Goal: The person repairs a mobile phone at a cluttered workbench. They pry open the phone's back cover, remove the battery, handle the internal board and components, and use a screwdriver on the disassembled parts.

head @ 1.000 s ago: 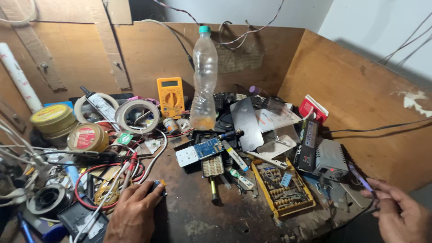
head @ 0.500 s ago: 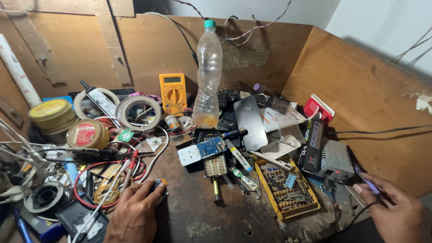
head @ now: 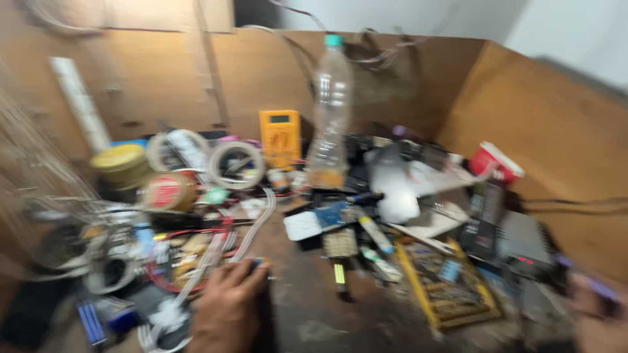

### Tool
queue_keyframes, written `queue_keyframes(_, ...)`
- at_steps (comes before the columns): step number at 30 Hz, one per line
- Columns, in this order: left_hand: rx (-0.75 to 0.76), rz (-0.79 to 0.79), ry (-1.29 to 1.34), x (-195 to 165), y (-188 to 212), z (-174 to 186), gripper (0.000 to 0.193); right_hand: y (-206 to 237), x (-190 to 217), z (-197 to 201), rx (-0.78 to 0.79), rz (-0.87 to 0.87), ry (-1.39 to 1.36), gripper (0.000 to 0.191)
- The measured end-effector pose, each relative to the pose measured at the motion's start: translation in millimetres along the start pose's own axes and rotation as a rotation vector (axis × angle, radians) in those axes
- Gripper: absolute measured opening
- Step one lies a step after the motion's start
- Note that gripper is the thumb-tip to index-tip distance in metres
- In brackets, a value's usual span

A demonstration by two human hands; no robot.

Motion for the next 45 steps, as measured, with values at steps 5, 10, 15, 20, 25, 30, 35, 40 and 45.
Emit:
queue_keyframes(5,-0.042,-0.049,0.084,-3,-1,3,0.054,15,44,-67,-0.044,0.009,0.026,0.020)
queue_keyframes(10,-0.082,-0.053,0.089,-4,1,3,0.051,30,102,-95,-0.066,0.061,0.009,0.020)
queue_keyframes(15,-0.022,-0.102,0.087,-2,0,-1,0.054,52,159,-127,0.194,-0.027,-0.145,0.021)
queue_keyframes(20,0.012,-0.098,0.052,-1,2,-6,0.052,109,197,-186,0.604,-0.284,-0.219,0.021)
queue_keyframes(25,0.017,-0.137,0.008,0,2,-11,0.055,116,208,-214,0.750,-0.117,-0.355,0.018)
queue_keyframes(30,0.047,-0.099,0.026,-1,5,-15,0.053,116,205,-216,0.623,0.104,-0.442,0.014)
queue_keyframes(35,-0.056,-0.143,-0.024,-3,7,-18,0.050,119,195,-216,0.641,0.101,-0.352,0.011)
queue_keyframes(40,-0.056,-0.138,-0.023,-2,9,-23,0.047,122,193,-219,0.613,0.197,-0.477,0.010)
queue_keyframes(45,-0.083,-0.132,-0.022,-2,10,-25,0.047,124,191,-224,0.607,0.228,-0.491,0.010)
Point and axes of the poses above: each hand's wrist, its own y-axis away from the middle knuckle, its own z-axis out of the back of the hand, x = y × z, the point moved 3 cm from there along -y, towards the middle knuckle, and after that the axes turned 5 degrees about -y, right-handed, at the moved point
